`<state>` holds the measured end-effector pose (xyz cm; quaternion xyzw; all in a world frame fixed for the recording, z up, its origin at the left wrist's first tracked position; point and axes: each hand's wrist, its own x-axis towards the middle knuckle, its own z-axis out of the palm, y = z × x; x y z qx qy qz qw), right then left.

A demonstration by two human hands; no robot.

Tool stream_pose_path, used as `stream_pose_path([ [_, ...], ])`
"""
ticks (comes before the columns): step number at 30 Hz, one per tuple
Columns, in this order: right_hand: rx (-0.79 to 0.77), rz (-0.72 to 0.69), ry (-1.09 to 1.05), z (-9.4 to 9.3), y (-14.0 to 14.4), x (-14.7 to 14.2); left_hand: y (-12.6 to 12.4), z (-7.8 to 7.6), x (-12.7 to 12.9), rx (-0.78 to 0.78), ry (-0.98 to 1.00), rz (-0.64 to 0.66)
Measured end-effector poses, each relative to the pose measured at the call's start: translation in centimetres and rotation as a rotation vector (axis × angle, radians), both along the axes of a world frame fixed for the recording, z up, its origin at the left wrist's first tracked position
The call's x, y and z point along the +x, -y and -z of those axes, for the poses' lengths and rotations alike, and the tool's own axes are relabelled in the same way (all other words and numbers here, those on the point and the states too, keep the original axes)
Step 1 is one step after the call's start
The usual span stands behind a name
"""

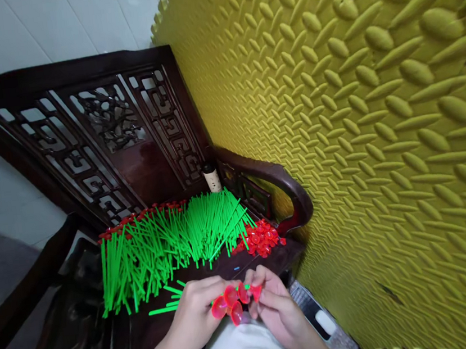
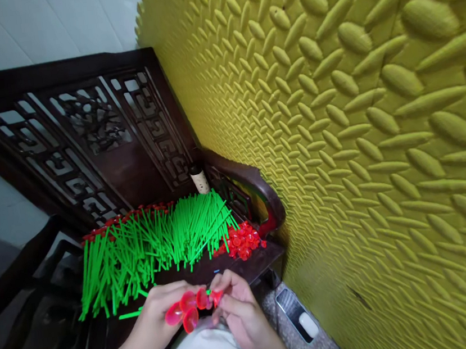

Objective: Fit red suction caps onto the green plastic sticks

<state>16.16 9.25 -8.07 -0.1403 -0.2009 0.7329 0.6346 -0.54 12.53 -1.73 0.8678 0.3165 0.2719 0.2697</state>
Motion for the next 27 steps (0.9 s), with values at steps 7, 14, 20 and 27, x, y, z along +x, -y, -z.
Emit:
stream_pose_path([
  [7,-0.022,-0.082,-0.103,0.4,0.0,0.0,0.5,-0.3,0.4,0.189,-0.066,0.091],
  [14,-0.115,-0.199,-0.282,0.2,0.0,0.2,1.2,0.1,0.8,0.342,-0.136,0.108],
  [20,-0.135,-0.221,-0.429,-0.2,0.0,-0.5,1.3,-0.3,1.0,0.415,-0.097,0.109],
  [27,-0.142,-0.236,-0.513,-0.3,0.2,-1.0,1.4,0.3,0.5,0.462,-0.15,0.132],
])
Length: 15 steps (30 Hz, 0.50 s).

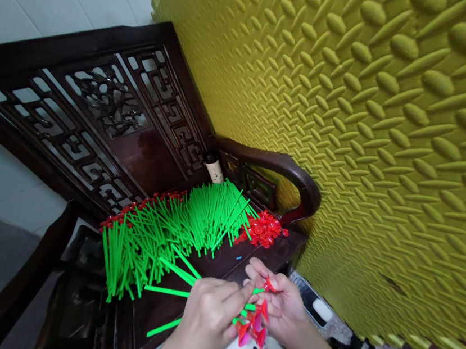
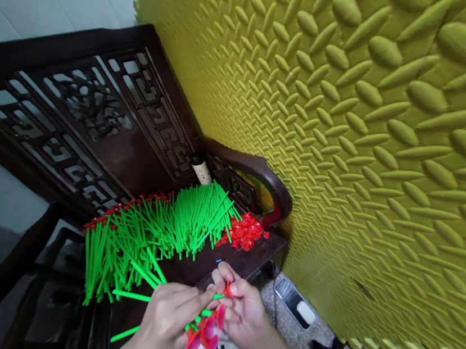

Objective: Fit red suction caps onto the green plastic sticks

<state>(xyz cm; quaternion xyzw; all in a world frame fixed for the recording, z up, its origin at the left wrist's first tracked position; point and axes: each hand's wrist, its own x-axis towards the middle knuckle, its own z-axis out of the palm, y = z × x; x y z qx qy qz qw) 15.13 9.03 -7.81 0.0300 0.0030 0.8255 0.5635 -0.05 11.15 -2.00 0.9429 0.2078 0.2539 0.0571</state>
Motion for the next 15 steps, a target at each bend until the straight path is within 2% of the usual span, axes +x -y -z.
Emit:
stream_pose_path([
  [9,-0.059,0.096,0.103,-0.51,0.27,-0.67,-0.03,0.16,-0.1,0.002,-0.014,-0.008],
  [15,-0.105,0.062,0.133,-0.24,-0.1,-0.58,-0.16,-0.04,0.08,-0.005,0.019,-0.023],
])
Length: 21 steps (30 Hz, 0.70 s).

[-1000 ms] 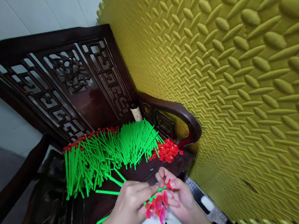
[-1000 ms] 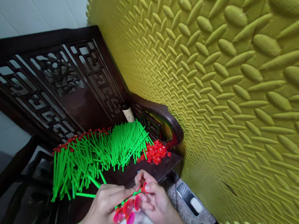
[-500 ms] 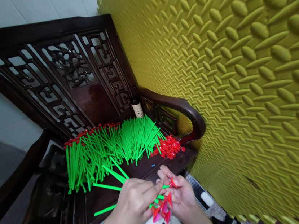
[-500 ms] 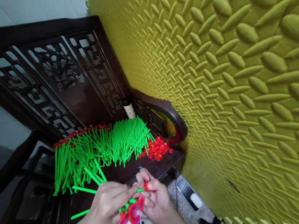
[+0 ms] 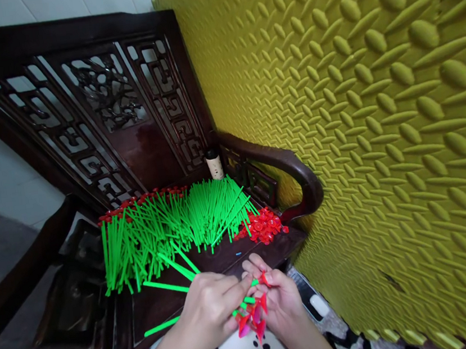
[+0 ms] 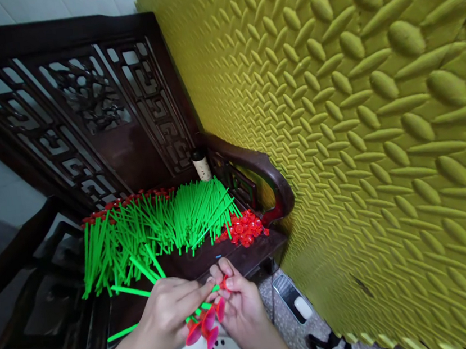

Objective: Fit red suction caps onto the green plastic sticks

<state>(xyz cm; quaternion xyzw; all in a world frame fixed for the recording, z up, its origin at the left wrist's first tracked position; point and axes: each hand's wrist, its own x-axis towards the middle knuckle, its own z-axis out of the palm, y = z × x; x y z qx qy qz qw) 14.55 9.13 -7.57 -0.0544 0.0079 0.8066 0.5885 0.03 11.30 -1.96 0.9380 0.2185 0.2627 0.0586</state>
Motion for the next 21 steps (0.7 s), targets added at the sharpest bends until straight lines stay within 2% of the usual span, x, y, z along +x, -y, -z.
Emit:
stream_pose_path([
  [10,-0.002,-0.005,-0.003,-0.4,0.2,0.1,0.3,0.3,0.2,-0.005,0.012,-0.023],
  [15,-0.007,-0.113,0.006,0.9,0.0,0.4,0.4,0.3,-0.3,-0.027,-0.054,-0.01],
  [18,-0.021,-0.156,0.137,1.4,0.3,1.3,0.4,0.0,-0.2,-0.151,-0.082,-0.029],
  [21,0.04,-0.165,0.415,0.6,1.1,3.5,0.2,-0.6,0.2,-0.28,-0.115,-0.155],
])
